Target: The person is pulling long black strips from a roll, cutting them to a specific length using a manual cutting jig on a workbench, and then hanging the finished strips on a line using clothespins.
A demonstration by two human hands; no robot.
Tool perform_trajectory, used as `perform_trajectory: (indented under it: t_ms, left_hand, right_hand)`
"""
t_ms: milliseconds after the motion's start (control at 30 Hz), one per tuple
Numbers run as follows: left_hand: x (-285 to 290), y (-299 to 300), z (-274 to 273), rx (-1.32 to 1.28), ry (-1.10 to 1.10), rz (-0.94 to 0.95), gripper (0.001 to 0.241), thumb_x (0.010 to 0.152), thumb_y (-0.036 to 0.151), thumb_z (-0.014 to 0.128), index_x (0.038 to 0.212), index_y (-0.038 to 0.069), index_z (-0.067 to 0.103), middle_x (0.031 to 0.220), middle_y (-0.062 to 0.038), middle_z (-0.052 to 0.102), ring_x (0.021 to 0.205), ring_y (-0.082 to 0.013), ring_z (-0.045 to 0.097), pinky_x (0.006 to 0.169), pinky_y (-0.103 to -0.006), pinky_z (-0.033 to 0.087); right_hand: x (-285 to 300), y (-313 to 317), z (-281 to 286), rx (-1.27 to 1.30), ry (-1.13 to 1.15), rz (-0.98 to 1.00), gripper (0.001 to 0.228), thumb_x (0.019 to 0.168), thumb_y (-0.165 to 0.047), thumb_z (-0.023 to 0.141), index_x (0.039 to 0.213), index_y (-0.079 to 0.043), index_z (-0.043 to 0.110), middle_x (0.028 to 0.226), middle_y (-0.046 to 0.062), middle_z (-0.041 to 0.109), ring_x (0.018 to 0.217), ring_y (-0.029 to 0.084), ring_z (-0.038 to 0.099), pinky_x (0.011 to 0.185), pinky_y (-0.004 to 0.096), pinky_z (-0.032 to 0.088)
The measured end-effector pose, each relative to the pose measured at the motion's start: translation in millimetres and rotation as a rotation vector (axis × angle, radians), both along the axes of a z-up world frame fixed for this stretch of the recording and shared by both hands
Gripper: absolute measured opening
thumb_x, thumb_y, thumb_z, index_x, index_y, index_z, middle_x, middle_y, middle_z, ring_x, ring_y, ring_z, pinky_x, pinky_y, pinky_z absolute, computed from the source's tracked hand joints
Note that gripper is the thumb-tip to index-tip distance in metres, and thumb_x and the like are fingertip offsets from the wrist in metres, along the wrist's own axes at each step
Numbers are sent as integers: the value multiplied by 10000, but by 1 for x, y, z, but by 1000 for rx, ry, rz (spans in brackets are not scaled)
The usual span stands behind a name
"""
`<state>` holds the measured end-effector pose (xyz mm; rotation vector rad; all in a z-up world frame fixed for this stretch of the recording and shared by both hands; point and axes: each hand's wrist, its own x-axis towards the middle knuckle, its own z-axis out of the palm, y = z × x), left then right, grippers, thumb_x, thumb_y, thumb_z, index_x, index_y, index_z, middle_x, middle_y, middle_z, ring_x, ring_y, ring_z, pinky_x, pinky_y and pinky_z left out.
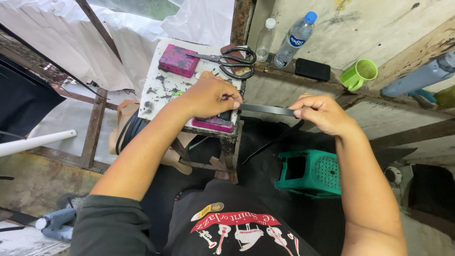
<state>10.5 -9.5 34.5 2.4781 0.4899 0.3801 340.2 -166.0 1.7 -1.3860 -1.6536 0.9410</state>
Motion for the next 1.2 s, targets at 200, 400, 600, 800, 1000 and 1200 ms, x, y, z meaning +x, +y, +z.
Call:
perform_trajectory:
  t_ms: [200, 400, 600, 800, 1000, 1200]
  left_hand:
    - [-42, 15, 5, 10, 58, 71, 123, 918, 323, 728, 968, 221, 777, 826, 20, 756, 894, -210, 689, 903, -368, 335]
    - [-70, 29, -9, 91, 121, 188, 108, 908, 334, 741, 960, 248, 780, 845, 45, 756, 880, -171, 655, 974, -378, 296]
    - [-78, 37, -22, 321, 169, 223, 124, 944, 364, 735, 973, 251, 777, 848, 45, 736, 894, -171, 628, 979, -402, 290]
    - [-88, 46, -40, 533, 222, 244, 145, 964, 395, 704, 968, 263, 763, 898, 48, 727, 959, -156, 591, 1041, -437, 285]
    - [-98, 44, -40, 623, 241, 266, 163, 964, 411, 697, 939, 262, 760, 904, 66, 724, 964, -139, 581, 1039, -423, 301]
    - [-106, 48, -48, 700, 202, 274, 175, 961, 401, 707, 916, 239, 755, 889, 51, 718, 965, -146, 580, 1030, -424, 319]
  right_hand:
    - [-2, 2, 12, 12, -135, 40, 125, 878, -41, 698, 925, -38, 814, 760, 74, 685, 775, 197, 566, 843, 354, 455]
    - [-21, 5, 18, 91, -255, 51, 133, 910, -89, 712, 978, -83, 826, 805, 61, 704, 786, 208, 601, 862, 349, 438]
    - [-46, 3, 7, 196, -568, -52, 96, 943, -194, 735, 989, -195, 820, 834, -35, 694, 839, 163, 592, 924, 333, 339]
    - [-52, 10, -30, 441, -766, -83, 120, 953, -237, 732, 1059, -259, 784, 847, -84, 685, 899, 149, 615, 933, 358, 326]
    - [-62, 14, -39, 555, -832, -130, 145, 982, -228, 715, 1102, -283, 776, 854, -95, 678, 902, 137, 607, 932, 367, 329]
    - [-75, 14, -39, 626, -826, -145, 133, 980, -202, 711, 1074, -272, 774, 839, -76, 666, 888, 163, 605, 923, 382, 341]
